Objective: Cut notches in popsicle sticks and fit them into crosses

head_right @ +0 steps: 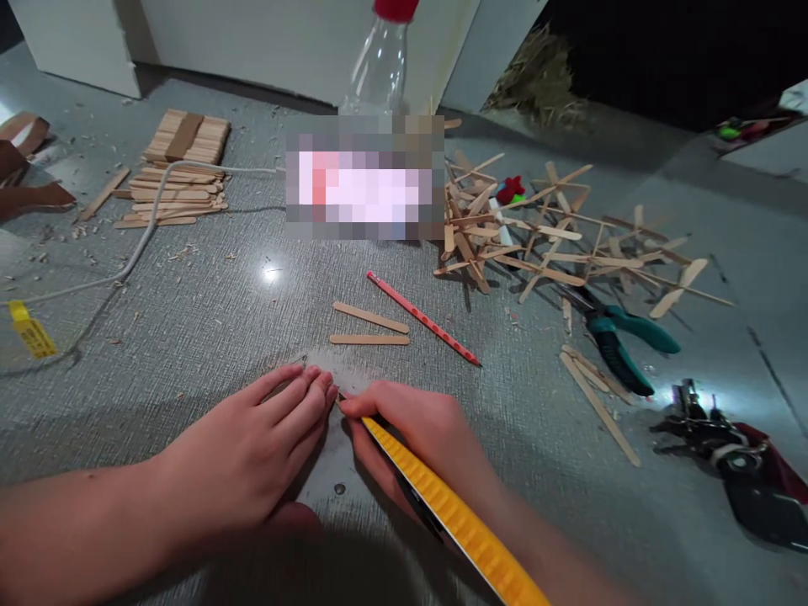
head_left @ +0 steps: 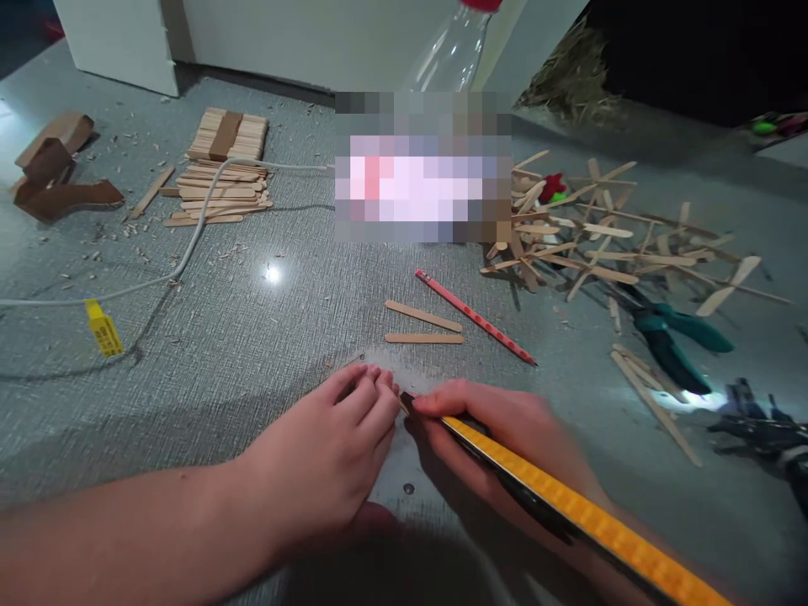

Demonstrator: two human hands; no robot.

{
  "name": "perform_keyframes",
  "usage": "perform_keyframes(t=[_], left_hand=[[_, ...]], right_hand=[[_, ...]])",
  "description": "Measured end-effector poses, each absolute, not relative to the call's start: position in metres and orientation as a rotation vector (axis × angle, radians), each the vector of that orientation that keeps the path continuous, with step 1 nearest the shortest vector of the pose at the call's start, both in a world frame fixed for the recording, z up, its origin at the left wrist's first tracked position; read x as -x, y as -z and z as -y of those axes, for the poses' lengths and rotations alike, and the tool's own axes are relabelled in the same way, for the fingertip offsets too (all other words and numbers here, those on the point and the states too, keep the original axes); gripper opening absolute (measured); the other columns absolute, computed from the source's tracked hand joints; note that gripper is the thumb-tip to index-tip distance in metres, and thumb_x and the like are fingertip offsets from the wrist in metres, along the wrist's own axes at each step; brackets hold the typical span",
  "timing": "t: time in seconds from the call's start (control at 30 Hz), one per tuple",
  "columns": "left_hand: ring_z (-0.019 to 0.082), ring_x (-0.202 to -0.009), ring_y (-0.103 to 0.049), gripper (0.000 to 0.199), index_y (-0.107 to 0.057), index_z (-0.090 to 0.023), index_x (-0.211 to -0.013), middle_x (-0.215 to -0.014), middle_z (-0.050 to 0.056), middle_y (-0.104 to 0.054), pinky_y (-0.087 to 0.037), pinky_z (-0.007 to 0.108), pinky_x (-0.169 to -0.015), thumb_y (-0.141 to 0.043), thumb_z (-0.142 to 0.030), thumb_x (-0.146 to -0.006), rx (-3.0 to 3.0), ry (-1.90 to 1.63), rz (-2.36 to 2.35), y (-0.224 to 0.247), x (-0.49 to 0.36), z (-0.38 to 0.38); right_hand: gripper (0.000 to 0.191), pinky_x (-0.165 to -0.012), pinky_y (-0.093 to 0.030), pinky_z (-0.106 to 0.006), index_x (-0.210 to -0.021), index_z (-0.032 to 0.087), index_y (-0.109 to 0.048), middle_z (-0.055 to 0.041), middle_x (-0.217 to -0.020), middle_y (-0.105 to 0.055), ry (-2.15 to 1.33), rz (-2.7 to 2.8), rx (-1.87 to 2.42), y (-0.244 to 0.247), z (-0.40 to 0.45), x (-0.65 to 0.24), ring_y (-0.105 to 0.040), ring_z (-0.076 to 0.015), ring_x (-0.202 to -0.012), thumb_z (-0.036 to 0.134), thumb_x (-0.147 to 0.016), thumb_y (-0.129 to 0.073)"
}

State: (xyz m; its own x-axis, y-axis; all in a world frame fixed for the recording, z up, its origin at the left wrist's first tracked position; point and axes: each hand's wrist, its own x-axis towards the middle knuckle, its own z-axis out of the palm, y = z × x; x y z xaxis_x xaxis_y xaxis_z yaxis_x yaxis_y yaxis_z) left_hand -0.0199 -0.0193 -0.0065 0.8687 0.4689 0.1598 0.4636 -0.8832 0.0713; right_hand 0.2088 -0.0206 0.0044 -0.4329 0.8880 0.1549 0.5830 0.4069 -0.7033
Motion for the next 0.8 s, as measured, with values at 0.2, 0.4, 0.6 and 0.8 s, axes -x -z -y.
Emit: perform_keyframes(t=[0.2,0.4,0.6,0.8], left_hand=[[0.039,-0.123,-0.067,0.093,-0.07,0.005,-0.129,-0.134,0.027,-0.069,-0.047,0.05,-0.114,-0.061,-0.078,-0.088,-3.005,-0.267,-0.728,0.004,0.02,0.019],[0.039,-0.124,-0.066,0.092,-0.07,0.004,-0.13,-0.136,0.026,-0.068,-0.047,0.05,-0.113,-0.059,-0.078,-0.09,-2.996,-0.262,-0.733,0.005,0.02,0.019],[0.037,-0.121,-0.067,0.089,-0.072,0.002,-0.125,-0.133,0.024,-0.07,-0.046,0.049,-0.114,-0.054,-0.079,-0.092,-2.988,-0.32,-0.708,0.005,0.023,0.015],[0.035,-0.12,-0.068,0.08,-0.074,-0.002,-0.123,-0.132,0.02,-0.072,-0.048,0.049,-0.113,-0.055,-0.074,-0.095,-2.966,-0.342,-0.744,0.005,0.023,0.013]], right_hand=[[0.013,-0.058,-0.06,-0.025,-0.09,0.027,-0.065,0.0031,-0.075,-0.077,-0.775,2.16,1.265,-0.011,0.022,-0.208,-0.075,-0.0164,-0.059,0.015,-0.093,-0.062],[0.013,-0.057,-0.06,-0.026,-0.092,0.028,-0.065,0.0029,-0.073,-0.076,-0.746,2.164,1.272,-0.01,0.026,-0.208,-0.073,-0.0164,-0.057,0.015,-0.093,-0.063],[0.014,-0.058,-0.064,-0.027,-0.093,0.028,-0.068,0.0003,-0.078,-0.08,-0.703,2.033,1.198,0.002,0.029,-0.209,-0.078,-0.0191,-0.063,0.014,-0.093,-0.066],[0.014,-0.062,-0.066,-0.027,-0.095,0.028,-0.071,-0.0007,-0.084,-0.083,-0.623,2.011,1.16,0.01,0.034,-0.214,-0.081,-0.0214,-0.07,0.014,-0.092,-0.068]])
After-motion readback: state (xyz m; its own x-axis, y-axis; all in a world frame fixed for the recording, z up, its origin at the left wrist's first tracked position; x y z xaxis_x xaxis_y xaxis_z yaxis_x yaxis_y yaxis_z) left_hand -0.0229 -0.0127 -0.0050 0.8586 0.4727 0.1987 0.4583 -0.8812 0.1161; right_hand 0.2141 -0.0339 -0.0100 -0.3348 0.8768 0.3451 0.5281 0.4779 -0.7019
